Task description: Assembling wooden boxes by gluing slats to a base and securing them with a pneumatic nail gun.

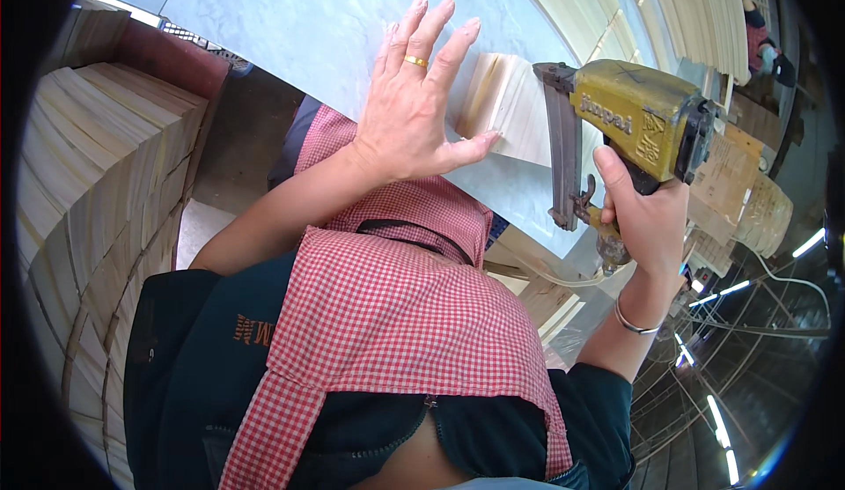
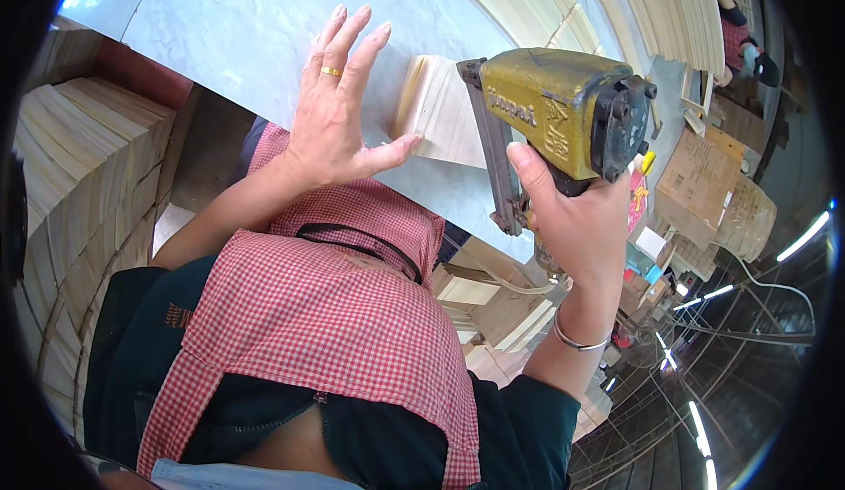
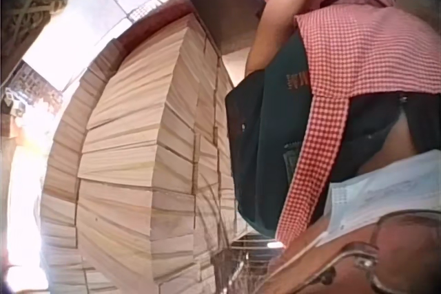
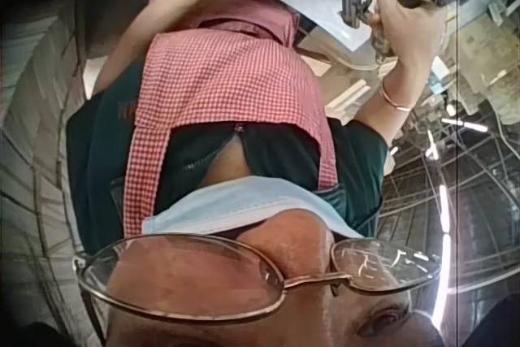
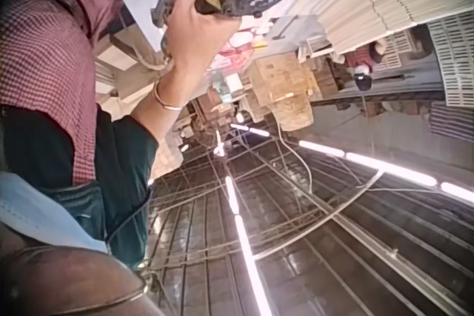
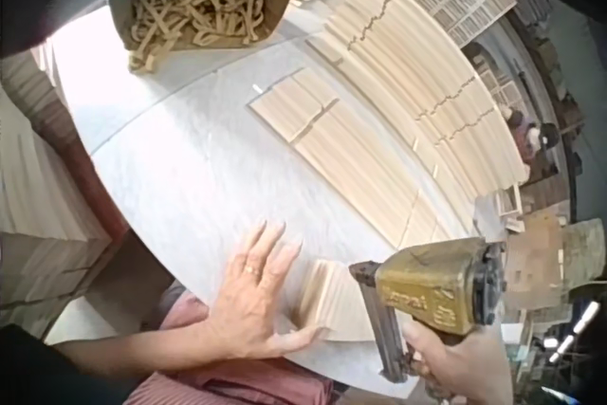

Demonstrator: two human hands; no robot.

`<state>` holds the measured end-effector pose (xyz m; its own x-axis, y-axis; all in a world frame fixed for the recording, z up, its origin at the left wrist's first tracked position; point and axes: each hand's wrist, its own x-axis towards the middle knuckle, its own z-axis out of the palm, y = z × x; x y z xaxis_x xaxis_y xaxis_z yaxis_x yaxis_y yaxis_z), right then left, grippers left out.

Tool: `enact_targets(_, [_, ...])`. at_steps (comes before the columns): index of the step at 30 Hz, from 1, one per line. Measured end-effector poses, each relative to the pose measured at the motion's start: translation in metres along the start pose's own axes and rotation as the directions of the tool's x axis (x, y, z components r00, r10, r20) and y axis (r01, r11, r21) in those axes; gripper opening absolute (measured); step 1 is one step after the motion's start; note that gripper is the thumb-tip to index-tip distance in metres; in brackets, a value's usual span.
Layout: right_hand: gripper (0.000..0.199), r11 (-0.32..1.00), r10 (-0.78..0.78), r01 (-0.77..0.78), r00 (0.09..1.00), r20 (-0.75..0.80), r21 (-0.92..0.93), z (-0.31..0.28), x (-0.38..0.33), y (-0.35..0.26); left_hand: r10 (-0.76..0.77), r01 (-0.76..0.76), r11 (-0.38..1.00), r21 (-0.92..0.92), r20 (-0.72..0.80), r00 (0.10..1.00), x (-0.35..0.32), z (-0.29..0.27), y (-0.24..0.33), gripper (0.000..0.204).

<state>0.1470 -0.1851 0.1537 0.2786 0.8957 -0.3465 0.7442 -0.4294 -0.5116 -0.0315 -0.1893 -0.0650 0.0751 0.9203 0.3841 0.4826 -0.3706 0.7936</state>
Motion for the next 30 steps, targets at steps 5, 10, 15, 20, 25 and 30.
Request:
enact_targets(5, [0.036,0.999,0.036,-0.036,0.999,0.024,0.004,-0.001,0.004,0.002,-0.003,0.003,1.000,-0.006,0.009,1.000,0.001,0.000,0.001,0.107])
enact_targets(10, [0.033,0.998,0.033,-0.035,0.998,0.044,0.045,-0.003,0.007,0.009,-0.003,0.003,1.000,-0.002,0.020,1.000,0.002,-0.001,0.002,0.106])
enact_targets(15, [0.031,0.998,0.018,-0.017,1.000,-0.016,0.067,-0.010,0.006,0.021,0.007,-0.007,1.000,-0.010,0.012,1.000,0.002,-0.001,0.000,0.103])
enact_targets(20, [0.031,0.998,0.043,-0.037,0.992,-0.119,0.054,-0.033,0.008,0.057,0.063,-0.063,0.998,0.005,0.008,0.998,0.014,-0.012,0.016,0.080])
enact_targets(25, [0.031,0.996,0.071,-0.063,0.991,-0.115,0.069,-0.052,0.013,0.080,0.314,-0.346,0.935,0.073,0.281,0.907,0.051,0.015,0.076,0.051])
enact_targets(30, [0.031,0.995,0.073,-0.066,0.994,-0.086,0.077,-0.054,0.014,0.083,0.270,-0.414,0.887,0.203,0.498,0.824,0.067,0.047,0.082,0.054])
